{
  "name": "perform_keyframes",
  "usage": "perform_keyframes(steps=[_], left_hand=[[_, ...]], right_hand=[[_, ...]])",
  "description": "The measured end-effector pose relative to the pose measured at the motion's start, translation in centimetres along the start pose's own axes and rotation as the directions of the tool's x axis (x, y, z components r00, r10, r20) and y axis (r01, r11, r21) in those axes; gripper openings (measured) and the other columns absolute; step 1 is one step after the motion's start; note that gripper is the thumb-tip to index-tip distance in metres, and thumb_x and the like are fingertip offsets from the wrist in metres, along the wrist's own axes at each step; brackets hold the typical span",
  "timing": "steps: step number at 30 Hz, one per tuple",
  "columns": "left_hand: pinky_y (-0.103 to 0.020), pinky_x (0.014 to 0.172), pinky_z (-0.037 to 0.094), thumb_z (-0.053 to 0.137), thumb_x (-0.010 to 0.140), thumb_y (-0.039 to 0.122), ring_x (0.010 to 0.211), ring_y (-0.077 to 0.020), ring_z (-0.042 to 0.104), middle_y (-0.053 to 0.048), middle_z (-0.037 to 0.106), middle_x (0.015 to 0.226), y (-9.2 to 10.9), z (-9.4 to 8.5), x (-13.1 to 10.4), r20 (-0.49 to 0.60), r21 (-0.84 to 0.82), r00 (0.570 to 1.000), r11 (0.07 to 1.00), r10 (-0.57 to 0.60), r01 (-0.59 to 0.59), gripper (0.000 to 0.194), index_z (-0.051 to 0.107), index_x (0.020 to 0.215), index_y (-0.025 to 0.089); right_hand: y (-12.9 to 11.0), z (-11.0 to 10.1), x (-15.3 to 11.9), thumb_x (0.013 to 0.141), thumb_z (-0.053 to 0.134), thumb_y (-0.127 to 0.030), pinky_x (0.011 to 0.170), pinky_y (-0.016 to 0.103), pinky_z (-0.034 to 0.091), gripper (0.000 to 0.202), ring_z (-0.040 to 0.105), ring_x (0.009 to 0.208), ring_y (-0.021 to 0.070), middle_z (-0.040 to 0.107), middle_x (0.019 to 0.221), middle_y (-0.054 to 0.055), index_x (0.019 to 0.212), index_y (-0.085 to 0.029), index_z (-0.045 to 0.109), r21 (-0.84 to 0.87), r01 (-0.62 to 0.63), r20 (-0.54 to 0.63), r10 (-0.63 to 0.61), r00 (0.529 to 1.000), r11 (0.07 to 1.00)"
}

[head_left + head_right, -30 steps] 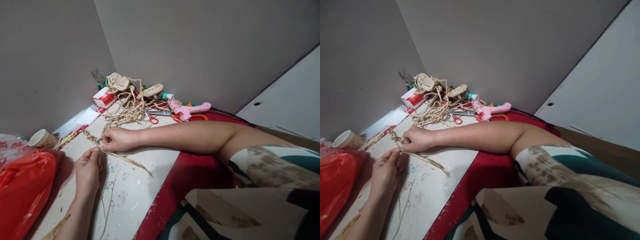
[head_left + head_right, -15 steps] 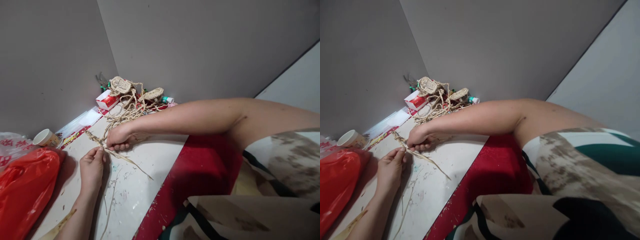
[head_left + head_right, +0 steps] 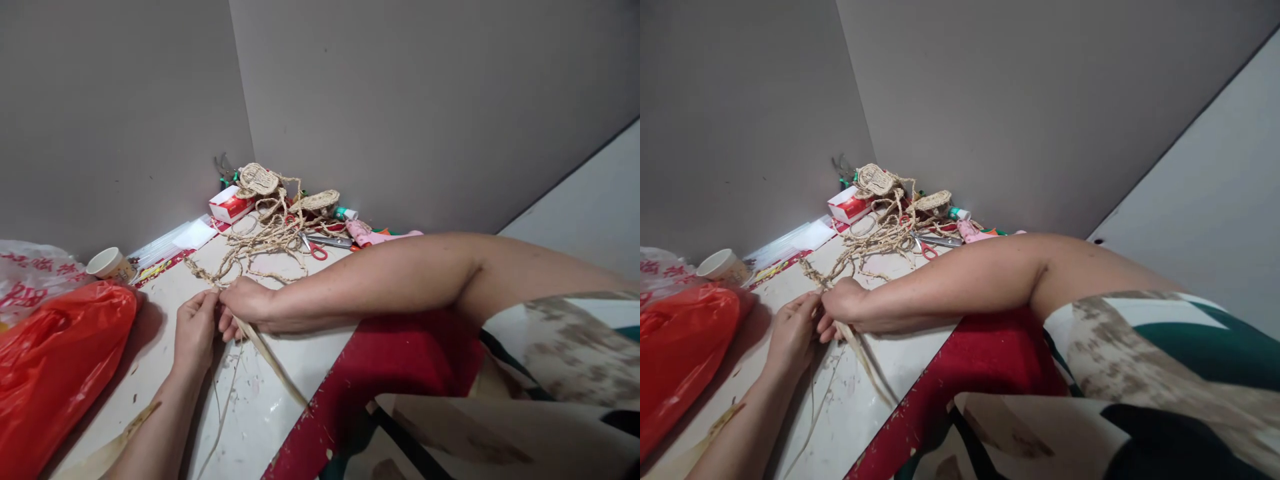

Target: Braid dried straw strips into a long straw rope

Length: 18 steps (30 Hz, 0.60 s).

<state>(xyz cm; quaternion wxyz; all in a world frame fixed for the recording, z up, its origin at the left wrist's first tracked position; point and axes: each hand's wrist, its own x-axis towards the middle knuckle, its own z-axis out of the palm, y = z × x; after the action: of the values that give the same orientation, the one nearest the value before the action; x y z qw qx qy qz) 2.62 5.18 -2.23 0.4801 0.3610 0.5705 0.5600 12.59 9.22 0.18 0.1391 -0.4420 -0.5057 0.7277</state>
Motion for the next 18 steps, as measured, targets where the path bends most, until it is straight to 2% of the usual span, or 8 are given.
perform_keyframes(steps=[6,10,12,14,16,18], left_hand=[[-0.016,0.033,0.025,0.073,0.067,0.031,0.029,-0.0078,0.041,0.005,0.049,0.038,0.2,-0.6,0.3,-0.032,-0.017,0.998,0.999,-0.049,0.049,0.021,0.059,0.067,0.015],[-0.015,0.034,0.023,0.078,0.06,0.029,0.031,-0.0053,0.04,0.006,0.049,0.04,0.5,-0.8,0.4,-0.085,-0.043,0.995,0.997,-0.06,0.056,0.023,0.063,0.069,0.014],[-0.015,0.035,0.026,0.078,0.056,0.027,0.033,-0.0054,0.042,0.006,0.051,0.041,0.7,-0.6,0.4,-0.114,-0.065,0.991,0.996,-0.069,0.062,0.023,0.064,0.068,0.013],[-0.015,0.035,0.025,0.078,0.054,0.025,0.033,-0.0045,0.04,0.005,0.052,0.042,0.8,-0.4,0.3,-0.139,-0.086,0.987,0.994,-0.083,0.071,0.023,0.065,0.068,0.013],[-0.014,0.034,0.021,0.077,0.053,0.023,0.032,-0.0027,0.035,0.007,0.05,0.041,0.8,-0.1,0.1,-0.158,-0.103,0.983,0.992,-0.093,0.077,0.02,0.065,0.066,0.012],[-0.014,0.033,0.018,0.075,0.053,0.021,0.032,-0.0019,0.032,0.008,0.046,0.04,0.8,0.1,-0.1,-0.171,-0.12,0.98,0.99,-0.099,0.079,0.018,0.065,0.064,0.012]], right_hand=[[0.5,-0.5,0.9,0.091,0.032,-0.019,0.035,0.022,0.044,0.037,0.051,0.034,0.0106,0.055,0.045,0.002,0.059,-0.012,0.049,-0.255,0.171,0.077,-0.156,0.985,0.952],[-0.3,-1.2,0.2,0.086,0.036,-0.018,0.042,0.024,0.049,0.036,0.056,0.039,0.0127,0.057,0.045,0.004,0.055,-0.012,0.053,-0.502,0.243,0.176,-0.177,0.968,0.83],[-1.0,-1.4,-0.5,0.084,0.038,-0.018,0.049,0.027,0.052,0.032,0.061,0.047,0.0156,0.062,0.052,0.007,0.059,-0.012,0.057,-0.658,0.291,0.218,-0.194,0.956,0.695],[-1.7,-1.5,-1.1,0.082,0.04,-0.02,0.06,0.031,0.054,0.028,0.067,0.064,0.0212,0.07,0.07,0.012,0.073,-0.01,0.064,-0.814,0.338,0.224,-0.281,0.933,0.472],[-2.0,-1.4,-1.2,0.081,0.043,-0.022,0.071,0.036,0.053,0.029,0.068,0.085,0.027,0.072,0.092,0.016,0.091,-0.01,0.068,-0.903,0.339,0.226,-0.378,0.898,0.264],[-1.8,-1.2,-0.9,0.082,0.043,-0.024,0.076,0.037,0.051,0.034,0.066,0.097,0.0285,0.07,0.105,0.017,0.103,-0.01,0.067,-0.923,0.348,0.253,-0.419,0.872,0.166]])
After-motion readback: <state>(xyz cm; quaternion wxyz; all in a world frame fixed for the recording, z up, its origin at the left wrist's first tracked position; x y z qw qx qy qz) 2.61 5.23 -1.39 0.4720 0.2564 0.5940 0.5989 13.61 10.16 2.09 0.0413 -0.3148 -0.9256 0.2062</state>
